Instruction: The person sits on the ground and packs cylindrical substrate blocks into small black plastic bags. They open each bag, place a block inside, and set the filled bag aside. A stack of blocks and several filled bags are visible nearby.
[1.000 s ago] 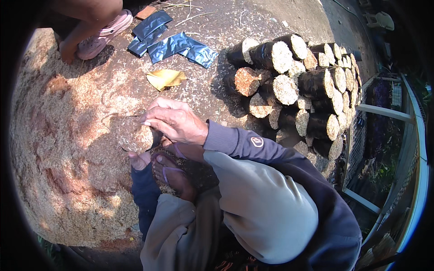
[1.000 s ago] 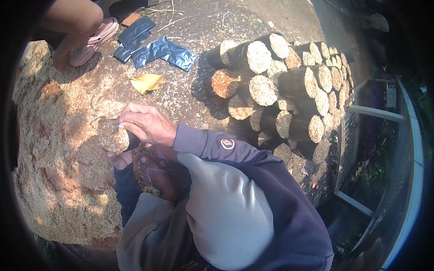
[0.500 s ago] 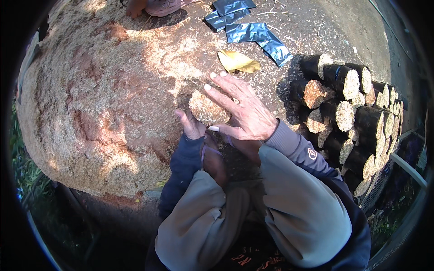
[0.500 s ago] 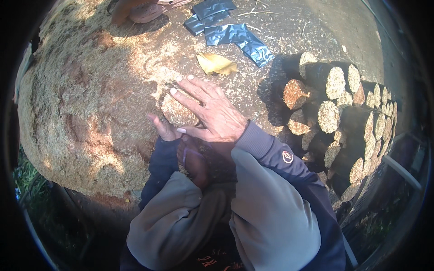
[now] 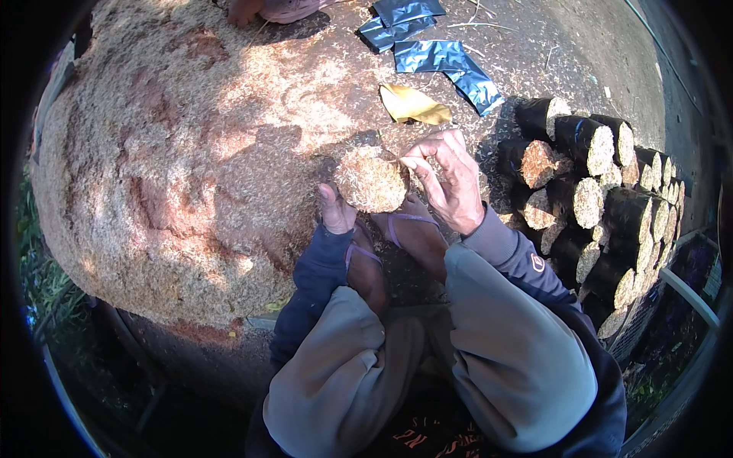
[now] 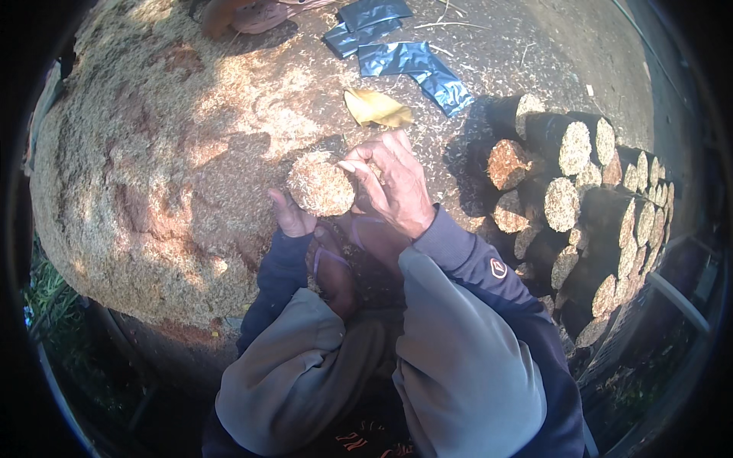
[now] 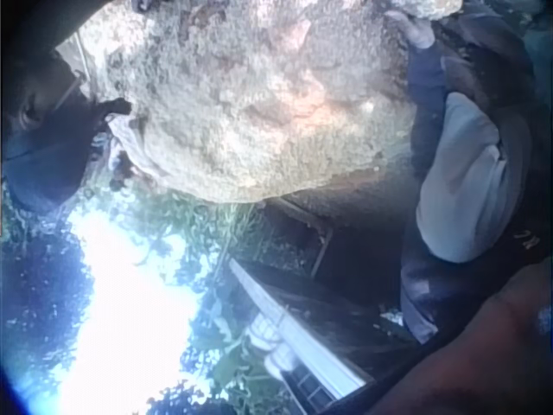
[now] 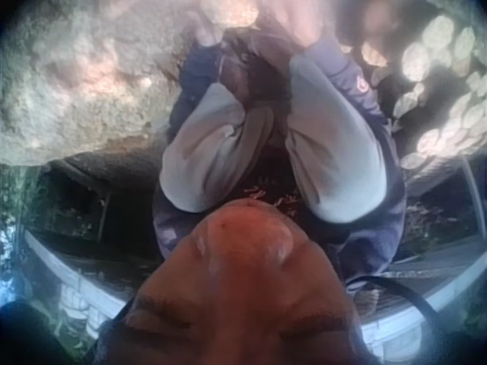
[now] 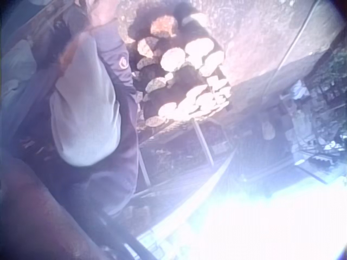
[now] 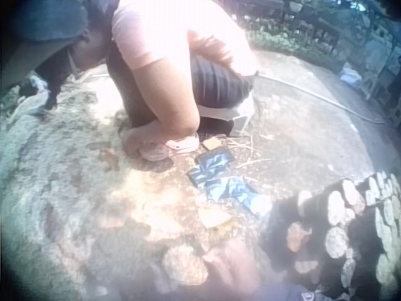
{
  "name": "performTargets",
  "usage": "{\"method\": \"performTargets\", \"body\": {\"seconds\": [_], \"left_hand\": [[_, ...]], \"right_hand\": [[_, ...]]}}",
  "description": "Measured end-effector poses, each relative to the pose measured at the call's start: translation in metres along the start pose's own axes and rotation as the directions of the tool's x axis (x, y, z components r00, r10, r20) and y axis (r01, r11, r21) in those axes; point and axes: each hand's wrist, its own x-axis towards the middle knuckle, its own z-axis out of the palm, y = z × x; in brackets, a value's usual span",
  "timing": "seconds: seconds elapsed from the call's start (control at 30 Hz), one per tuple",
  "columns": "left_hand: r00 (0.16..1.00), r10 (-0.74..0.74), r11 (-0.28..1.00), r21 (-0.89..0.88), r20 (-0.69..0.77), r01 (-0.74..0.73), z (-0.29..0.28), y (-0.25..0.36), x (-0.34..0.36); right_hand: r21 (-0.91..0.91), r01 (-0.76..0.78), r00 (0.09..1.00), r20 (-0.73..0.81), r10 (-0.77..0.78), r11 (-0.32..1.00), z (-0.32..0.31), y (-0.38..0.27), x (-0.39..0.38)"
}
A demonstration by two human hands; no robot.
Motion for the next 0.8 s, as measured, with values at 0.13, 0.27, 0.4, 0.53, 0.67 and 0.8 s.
{"method": "performTargets", "body": {"seconds": [0.13,0.27,0.4,0.53,0.67,0.8], "left_hand": [[0.998,0.0,1.0,0.004,0.06,0.0,0.002,0.004,0.001],[0.994,0.006,1.0,0.005,0.111,-0.006,0.012,0.01,0.005],[0.997,-0.07,0.996,0.052,0.023,0.068,0.022,0.01,0.003],[0.998,-0.055,0.996,-0.074,-0.009,0.054,0.021,0.004,-0.005],[0.992,-0.001,1.0,-0.009,0.122,0.002,0.013,-0.001,-0.004],[0.987,-0.039,0.999,0.0,0.157,0.04,0.01,-0.002,-0.001]], "right_hand": [[-0.031,-0.139,0.989,-0.06,0.137,0.99,0.003,0.0,0.008],[-0.015,-0.203,0.955,0.217,0.201,0.979,0.011,-0.003,0.003],[0.141,-0.313,0.891,0.386,0.239,0.939,0.026,-0.001,-0.004],[0.167,-0.408,0.857,0.409,0.314,0.897,0.035,0.004,-0.006],[0.267,-0.351,0.892,0.388,0.233,0.898,0.034,0.009,-0.01],[0.429,-0.693,0.72,0.458,0.522,0.579,0.033,0.016,-0.015]]}}
